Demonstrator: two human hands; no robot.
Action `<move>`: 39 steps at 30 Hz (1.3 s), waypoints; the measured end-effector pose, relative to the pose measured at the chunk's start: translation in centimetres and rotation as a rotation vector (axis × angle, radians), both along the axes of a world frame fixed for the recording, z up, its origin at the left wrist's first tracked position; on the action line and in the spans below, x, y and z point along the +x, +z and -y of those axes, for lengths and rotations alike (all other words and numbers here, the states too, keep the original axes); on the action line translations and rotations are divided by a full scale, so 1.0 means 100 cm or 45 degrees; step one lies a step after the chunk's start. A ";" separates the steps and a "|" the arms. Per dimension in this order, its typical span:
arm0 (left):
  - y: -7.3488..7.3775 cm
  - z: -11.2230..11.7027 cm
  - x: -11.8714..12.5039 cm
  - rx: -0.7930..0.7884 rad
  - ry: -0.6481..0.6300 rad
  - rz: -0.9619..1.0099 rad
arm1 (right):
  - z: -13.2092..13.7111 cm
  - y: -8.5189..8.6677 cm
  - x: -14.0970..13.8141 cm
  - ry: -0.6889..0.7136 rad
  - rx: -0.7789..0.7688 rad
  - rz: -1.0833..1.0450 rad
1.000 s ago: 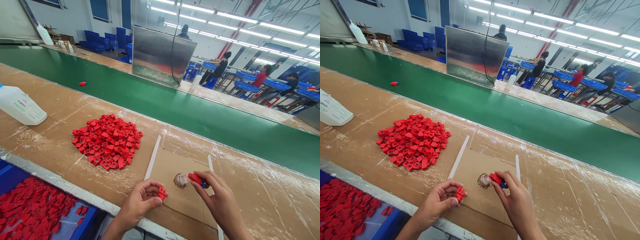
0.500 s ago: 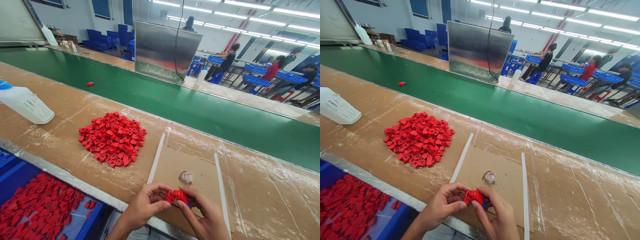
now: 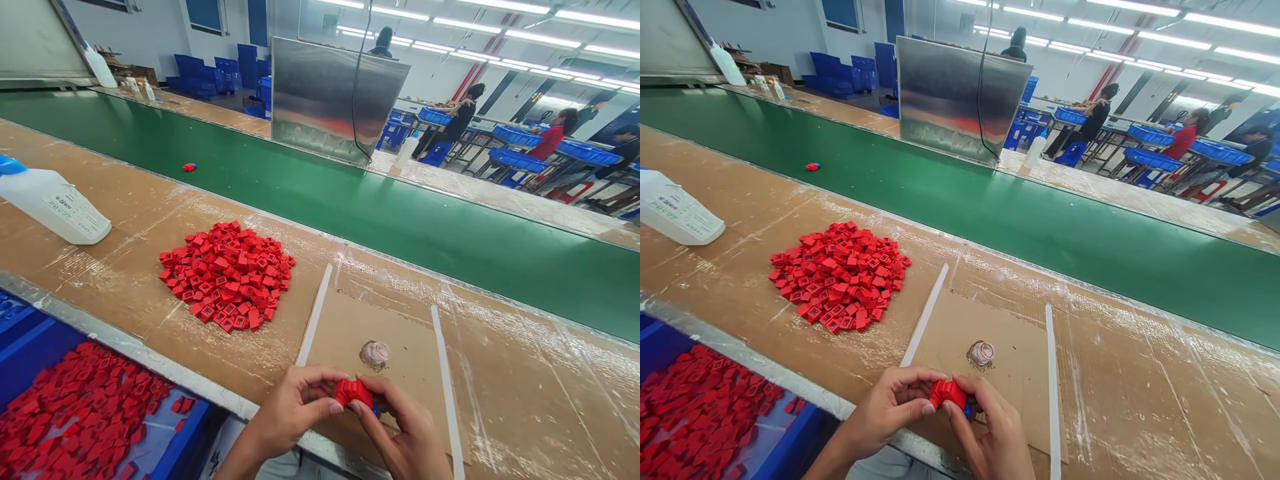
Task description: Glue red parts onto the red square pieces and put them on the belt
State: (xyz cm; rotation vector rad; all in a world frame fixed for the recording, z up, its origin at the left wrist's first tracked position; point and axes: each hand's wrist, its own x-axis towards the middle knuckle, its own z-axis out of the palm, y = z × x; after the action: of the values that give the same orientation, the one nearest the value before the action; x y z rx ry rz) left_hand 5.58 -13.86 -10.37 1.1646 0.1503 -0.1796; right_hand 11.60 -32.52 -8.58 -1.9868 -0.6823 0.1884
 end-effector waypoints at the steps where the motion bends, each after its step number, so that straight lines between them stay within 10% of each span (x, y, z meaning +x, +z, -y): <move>1: 0.000 0.000 -0.001 0.026 0.012 0.005 | 0.000 0.000 0.000 0.006 0.001 0.000; 17: 0.010 -0.006 -0.007 0.578 -0.034 0.181 | -0.005 -0.022 -0.018 0.019 0.134 -0.053; 32: 0.008 0.004 0.003 0.396 -0.072 0.071 | -0.015 -0.029 -0.023 -0.058 0.150 0.562; 39: 0.010 0.000 0.004 0.463 -0.125 0.114 | -0.012 -0.029 -0.022 0.063 0.267 0.222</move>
State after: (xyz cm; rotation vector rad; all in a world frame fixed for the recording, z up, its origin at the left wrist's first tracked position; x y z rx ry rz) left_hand 5.93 -13.87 -9.38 1.5411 0.0471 -0.1910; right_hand 9.36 -31.30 -11.45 -1.7992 -0.8287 -0.0275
